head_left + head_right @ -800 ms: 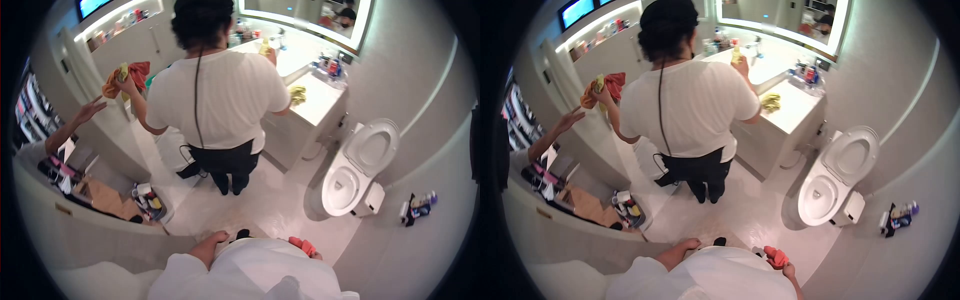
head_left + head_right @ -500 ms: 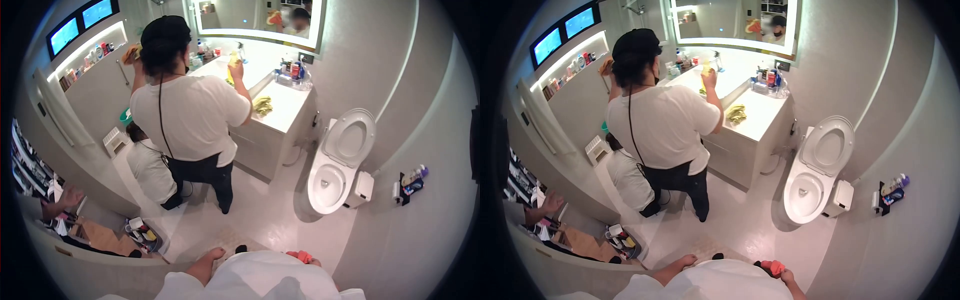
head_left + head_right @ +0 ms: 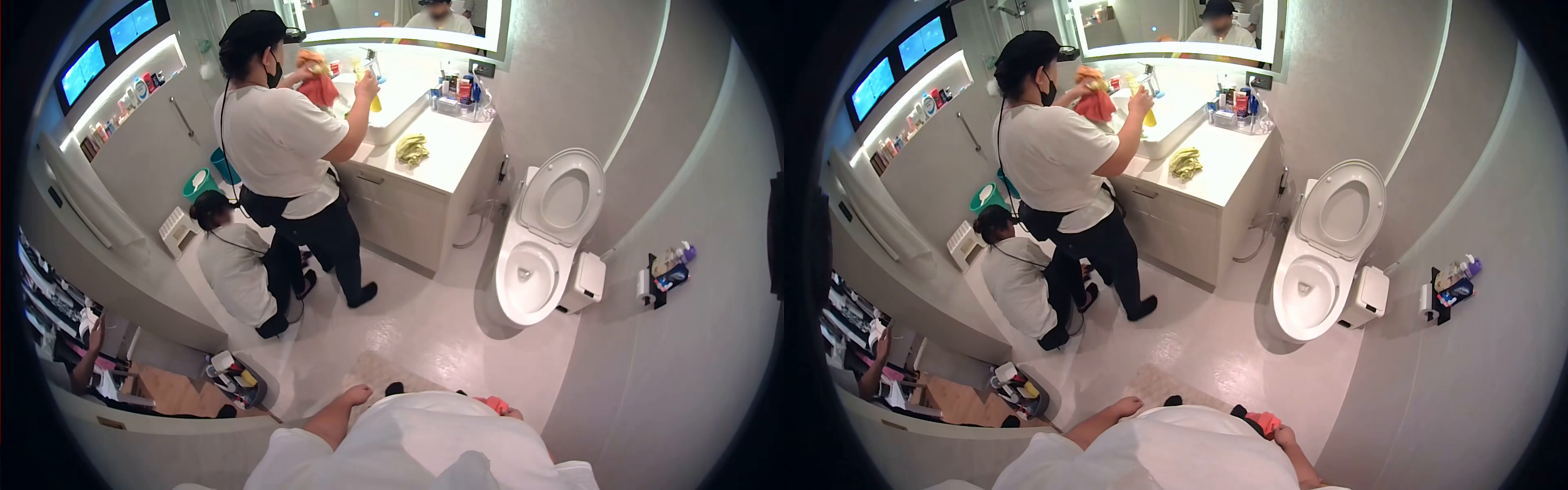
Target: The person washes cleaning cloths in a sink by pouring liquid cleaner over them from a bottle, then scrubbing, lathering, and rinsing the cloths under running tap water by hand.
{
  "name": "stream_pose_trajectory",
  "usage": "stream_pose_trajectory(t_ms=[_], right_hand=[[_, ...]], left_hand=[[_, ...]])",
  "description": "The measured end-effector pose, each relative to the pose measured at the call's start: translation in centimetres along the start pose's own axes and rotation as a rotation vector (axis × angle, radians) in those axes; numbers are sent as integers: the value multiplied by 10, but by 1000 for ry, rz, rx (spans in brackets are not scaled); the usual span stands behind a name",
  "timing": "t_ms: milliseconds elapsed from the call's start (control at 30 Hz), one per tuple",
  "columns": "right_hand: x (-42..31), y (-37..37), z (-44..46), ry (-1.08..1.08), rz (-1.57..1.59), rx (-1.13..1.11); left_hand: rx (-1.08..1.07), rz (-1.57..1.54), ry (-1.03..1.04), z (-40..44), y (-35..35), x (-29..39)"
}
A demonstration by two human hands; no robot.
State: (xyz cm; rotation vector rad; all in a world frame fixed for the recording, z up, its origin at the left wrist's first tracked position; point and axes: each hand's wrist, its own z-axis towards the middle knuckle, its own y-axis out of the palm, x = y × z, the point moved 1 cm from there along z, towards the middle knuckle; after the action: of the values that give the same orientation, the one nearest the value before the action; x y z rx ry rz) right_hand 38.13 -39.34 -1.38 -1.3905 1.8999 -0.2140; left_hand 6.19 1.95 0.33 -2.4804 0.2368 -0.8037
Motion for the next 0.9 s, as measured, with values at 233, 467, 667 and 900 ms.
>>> stream_pose_trajectory(t_ms=[233,467,667,900], right_hand=[[-10,-7,-14,-52,10,-1],[-12,-10,0,-36,48,-72],[-16,-6,8,-58,0,-50],[-22,1,10,-79,-20,-57]], left_hand=[[3,68,-10,5,-4,4],[-27,40,0,1,1,4],[12,27,-28,-9,-7,0],[32,3,-30,-8,0,-4]])
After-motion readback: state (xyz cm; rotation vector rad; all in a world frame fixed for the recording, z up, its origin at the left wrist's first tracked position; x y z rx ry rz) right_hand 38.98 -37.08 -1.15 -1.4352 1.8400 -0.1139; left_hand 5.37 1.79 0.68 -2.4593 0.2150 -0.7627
